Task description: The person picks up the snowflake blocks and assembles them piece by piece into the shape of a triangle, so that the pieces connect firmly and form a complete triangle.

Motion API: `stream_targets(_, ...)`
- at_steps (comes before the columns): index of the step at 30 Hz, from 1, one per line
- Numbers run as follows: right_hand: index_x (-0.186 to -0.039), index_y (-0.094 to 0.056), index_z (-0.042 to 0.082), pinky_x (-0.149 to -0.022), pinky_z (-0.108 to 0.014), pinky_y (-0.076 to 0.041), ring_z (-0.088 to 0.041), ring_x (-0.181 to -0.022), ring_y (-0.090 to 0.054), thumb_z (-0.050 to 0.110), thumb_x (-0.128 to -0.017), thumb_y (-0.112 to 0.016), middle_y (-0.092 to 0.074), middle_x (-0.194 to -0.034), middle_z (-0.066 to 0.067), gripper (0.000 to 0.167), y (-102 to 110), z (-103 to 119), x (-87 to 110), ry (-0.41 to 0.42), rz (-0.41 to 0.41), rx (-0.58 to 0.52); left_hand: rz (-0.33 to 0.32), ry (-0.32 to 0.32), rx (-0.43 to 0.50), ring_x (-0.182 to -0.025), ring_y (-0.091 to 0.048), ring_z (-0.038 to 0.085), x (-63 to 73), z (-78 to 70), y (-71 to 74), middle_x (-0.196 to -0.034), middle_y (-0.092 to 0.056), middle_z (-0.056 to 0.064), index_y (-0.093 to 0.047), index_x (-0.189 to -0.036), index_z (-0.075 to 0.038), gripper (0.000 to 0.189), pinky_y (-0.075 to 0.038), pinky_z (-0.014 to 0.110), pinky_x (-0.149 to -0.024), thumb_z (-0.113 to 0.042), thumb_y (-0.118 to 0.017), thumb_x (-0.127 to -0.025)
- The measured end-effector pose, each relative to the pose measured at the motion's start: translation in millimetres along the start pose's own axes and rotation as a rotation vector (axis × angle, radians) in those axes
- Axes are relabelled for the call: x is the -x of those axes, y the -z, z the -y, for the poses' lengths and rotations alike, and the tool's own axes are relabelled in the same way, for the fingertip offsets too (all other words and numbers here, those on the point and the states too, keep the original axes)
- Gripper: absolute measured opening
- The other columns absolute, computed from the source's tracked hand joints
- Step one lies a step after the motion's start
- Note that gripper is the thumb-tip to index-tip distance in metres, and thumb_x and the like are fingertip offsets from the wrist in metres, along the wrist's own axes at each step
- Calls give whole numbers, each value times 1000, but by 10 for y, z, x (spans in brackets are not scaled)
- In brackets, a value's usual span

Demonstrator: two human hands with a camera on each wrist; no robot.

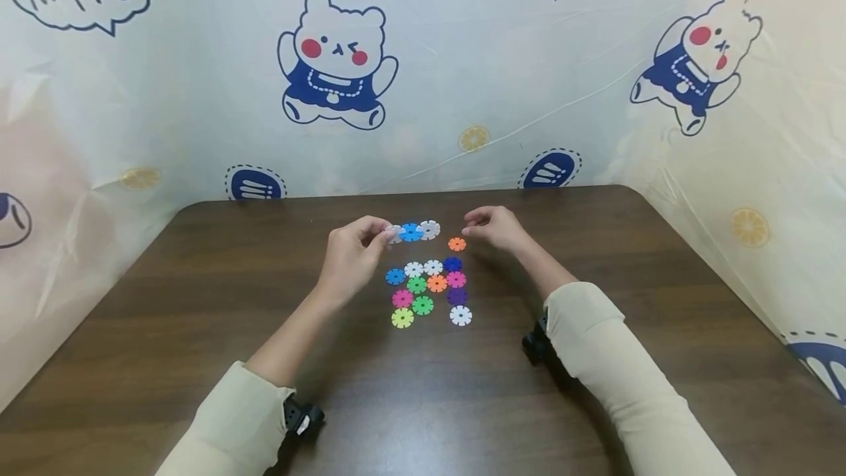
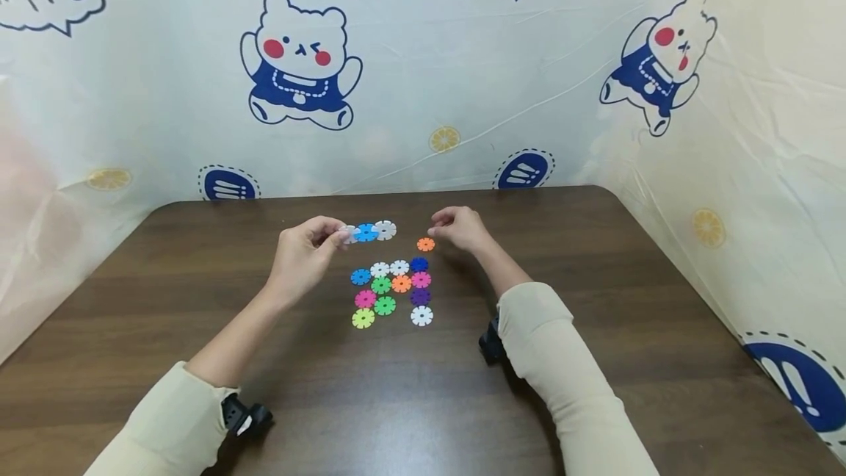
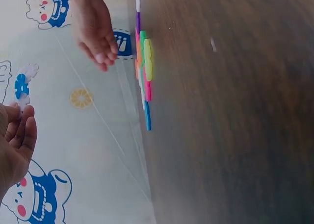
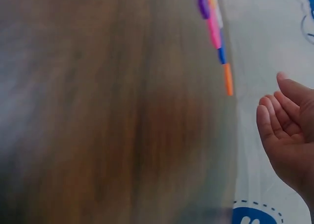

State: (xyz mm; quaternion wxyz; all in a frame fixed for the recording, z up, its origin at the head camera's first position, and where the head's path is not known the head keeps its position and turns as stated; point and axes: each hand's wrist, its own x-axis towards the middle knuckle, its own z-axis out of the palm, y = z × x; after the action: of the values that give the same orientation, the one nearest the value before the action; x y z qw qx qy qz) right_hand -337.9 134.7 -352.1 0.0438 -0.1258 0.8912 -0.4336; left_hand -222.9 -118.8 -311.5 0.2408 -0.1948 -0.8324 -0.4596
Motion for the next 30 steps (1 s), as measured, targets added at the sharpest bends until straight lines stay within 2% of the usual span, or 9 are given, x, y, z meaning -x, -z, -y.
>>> stream_targets(5, -117, -60, 2, -80, -34, -47, -24, -91, -54, 15, -84, -69, -61, -103, -11, 37, -108, -70, -119, -31, 78, 108, 5, 21, 19, -63, -55, 16, -2, 20, -17, -75, -64, 11, -66, -90, 2, 11, -45, 21, -54, -8, -66, -85)
stream_targets(10, -117, -60, 4, -82, -32, -47, -24, -92, -53, 14, -81, -72, -60, -104, -10, 39, -162, -92, -173, -68, 134, 153, 8, 20, 27, -65, -57, 18, -3, 34, -23, -76, -65, 13, -66, -90, 2, 12, -45, 20, -54, -9, -66, -85)
stream_targets(17, -117, -61, 3, -85, -33, -47, -25, -93, -51, 10, -81, -71, -59, -104, -11, 37, -205, -76, -179, -91, 132, 177, 20, 25, 17, -66, -59, 25, -3, 38, -34, -76, -65, 13, -66, -90, 2, 12, -44, 21, -54, -9, -65, -85)
stream_targets(27, -109, -66, 5, -83, -33, -47, -24, -91, -52, 9, -83, -70, -60, -101, -10, 28, -235, -77, -181, -108, 107, 201, 23, 22, 18, -64, -57, 18, -6, 24, -35, -75, -65, 9, -66, -90, 1, 11, -45, 21, -55, -8, -66, -85)
stream_targets(30, -108, -65, 5, -83, -33, -47, -24, -91, -52, 9, -82, -70, -60, -100, -10, 26, -236, -76, -178, -97, 101, 212, 29, 29, 22, -64, -57, 20, -1, 23, -39, -74, -64, 9, -66, -90, 1, 11, -44, 21, -54, -9, -65, -85)
